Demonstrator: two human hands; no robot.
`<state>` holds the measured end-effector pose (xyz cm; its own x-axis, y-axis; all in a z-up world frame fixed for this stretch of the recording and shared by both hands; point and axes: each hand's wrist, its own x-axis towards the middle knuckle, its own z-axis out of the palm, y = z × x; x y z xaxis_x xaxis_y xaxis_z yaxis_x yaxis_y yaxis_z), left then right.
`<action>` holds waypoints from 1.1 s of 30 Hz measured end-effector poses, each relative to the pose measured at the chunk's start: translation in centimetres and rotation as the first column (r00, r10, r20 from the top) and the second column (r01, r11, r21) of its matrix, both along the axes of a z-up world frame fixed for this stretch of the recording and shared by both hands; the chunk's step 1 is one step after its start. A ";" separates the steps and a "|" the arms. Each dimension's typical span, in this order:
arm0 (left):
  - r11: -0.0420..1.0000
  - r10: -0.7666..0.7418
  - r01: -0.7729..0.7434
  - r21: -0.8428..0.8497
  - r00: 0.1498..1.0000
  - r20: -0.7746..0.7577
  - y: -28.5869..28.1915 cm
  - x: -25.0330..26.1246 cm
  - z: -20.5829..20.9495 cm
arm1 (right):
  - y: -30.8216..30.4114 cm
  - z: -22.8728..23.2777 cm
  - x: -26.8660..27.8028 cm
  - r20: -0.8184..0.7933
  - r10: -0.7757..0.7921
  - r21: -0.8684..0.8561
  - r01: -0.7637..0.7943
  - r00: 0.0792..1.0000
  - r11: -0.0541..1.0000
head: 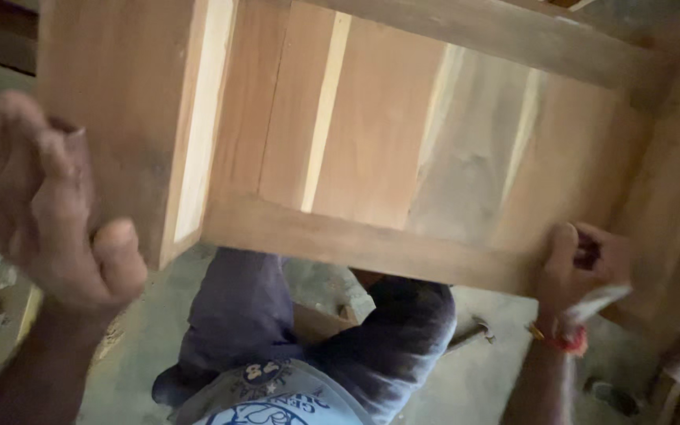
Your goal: The person sands the surfaces of a wooden cabinet by hand with sandpaper and uses a brush to clear away the resulting dust.
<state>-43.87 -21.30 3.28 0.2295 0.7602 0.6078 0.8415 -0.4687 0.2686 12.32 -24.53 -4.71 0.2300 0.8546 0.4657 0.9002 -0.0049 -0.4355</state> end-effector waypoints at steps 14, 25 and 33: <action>0.987 -0.098 0.070 0.145 0.976 0.195 -1.6 9.9 3.9 | 0.6 1.8 -1.3 -0.121 0.037 0.169 -0.016 0.992 0.986; 0.893 -0.083 0.046 -0.448 0.994 -0.064 8.2 19.1 1.0 | 0.2 0.3 -0.4 -0.126 0.032 0.189 -0.007 0.992 0.982; 0.970 -0.215 0.237 -0.060 0.943 0.255 -6.4 13.1 2.2 | 0.7 0.8 -0.5 -0.163 0.013 0.160 0.013 0.987 0.987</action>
